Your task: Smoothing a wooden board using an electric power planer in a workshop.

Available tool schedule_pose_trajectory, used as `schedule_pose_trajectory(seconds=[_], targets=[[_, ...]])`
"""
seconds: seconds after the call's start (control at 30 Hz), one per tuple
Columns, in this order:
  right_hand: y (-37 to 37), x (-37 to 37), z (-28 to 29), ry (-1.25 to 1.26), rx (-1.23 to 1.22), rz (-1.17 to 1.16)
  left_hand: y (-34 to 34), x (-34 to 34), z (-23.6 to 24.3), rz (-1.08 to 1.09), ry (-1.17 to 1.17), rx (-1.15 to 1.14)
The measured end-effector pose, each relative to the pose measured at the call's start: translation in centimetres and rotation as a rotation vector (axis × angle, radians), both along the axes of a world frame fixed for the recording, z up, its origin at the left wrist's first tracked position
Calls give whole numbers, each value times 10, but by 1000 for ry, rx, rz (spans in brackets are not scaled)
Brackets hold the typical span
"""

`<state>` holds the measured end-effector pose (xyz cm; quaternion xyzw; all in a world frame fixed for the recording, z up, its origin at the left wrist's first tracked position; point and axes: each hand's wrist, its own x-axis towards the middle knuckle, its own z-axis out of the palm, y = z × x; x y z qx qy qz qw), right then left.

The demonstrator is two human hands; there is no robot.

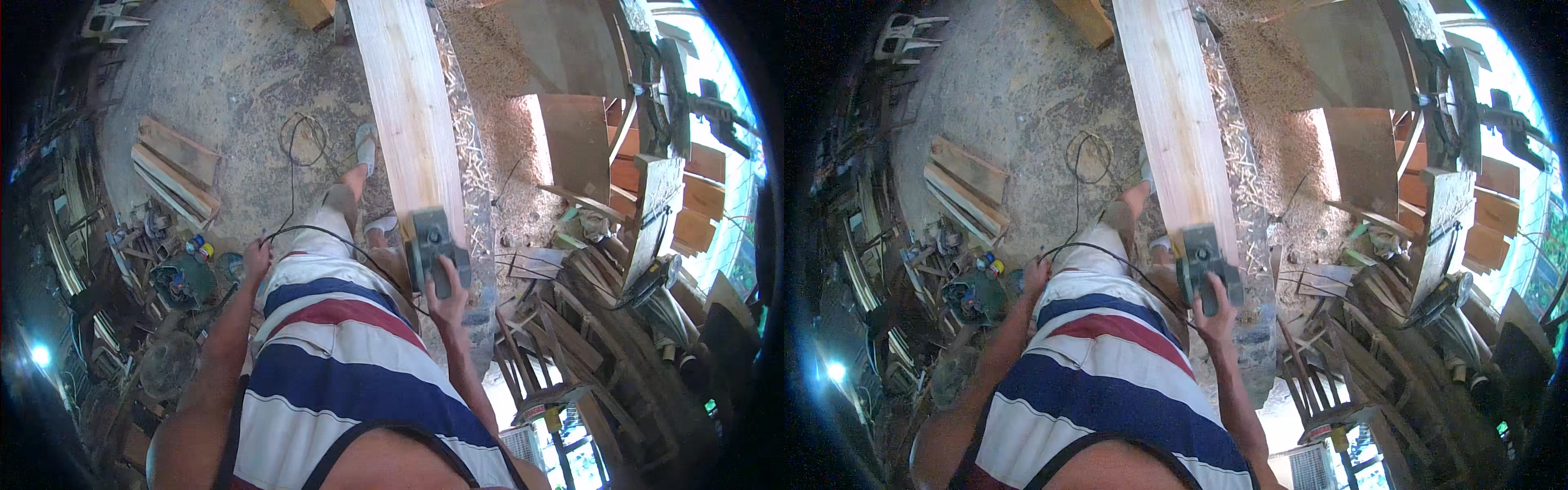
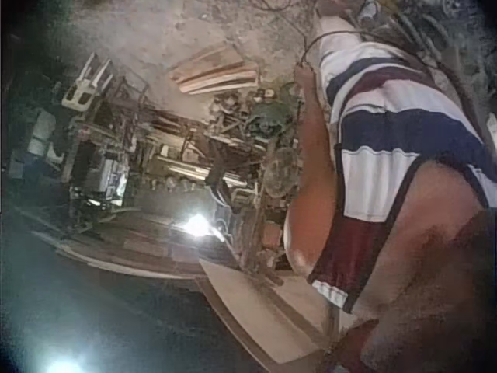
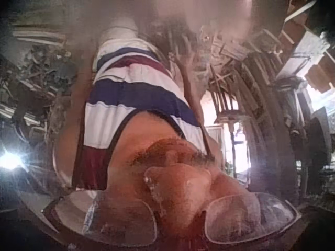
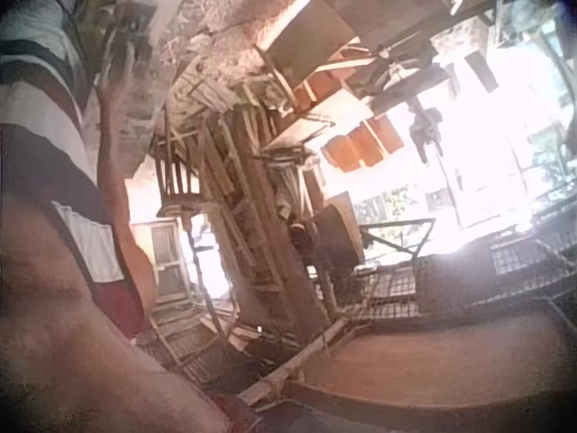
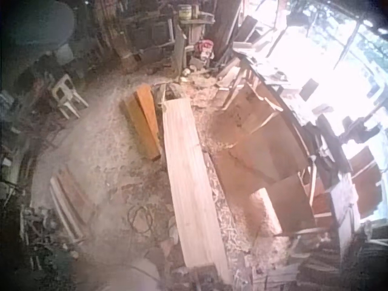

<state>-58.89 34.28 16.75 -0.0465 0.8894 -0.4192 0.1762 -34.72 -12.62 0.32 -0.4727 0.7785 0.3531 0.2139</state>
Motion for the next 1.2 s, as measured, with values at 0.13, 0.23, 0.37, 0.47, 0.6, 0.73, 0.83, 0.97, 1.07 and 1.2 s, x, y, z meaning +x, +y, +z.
schedule_pose_trajectory(seconds=[0.13,0.23,0.37,0.47,0.6,0.73,0.83,0.97,1.07,1.2], targets=[[9,20,-4,-104,-80,-86,30,-62,15,55,-65,13],[-20,-21,-11,-62,-100,-96,35,-83,19,135,-15,63],[-70,-99,-17,-58,-101,-68,32,-90,13,135,114,92],[-118,-157,-31,8,-187,-65,30,-91,10,260,123,115],[-159,-211,-42,111,-204,-77,32,-94,12,297,107,129],[-194,-265,-46,89,-196,-83,33,-103,13,307,154,172],[-220,-309,-45,78,-184,-78,31,-117,11,341,137,217],[-256,-371,-49,138,-134,-69,22,-141,11,355,132,198],[-283,-416,-52,162,-150,-65,10,-160,10,377,138,218],[-319,-477,-53,172,-147,-71,-5,-183,9,418,176,283]])
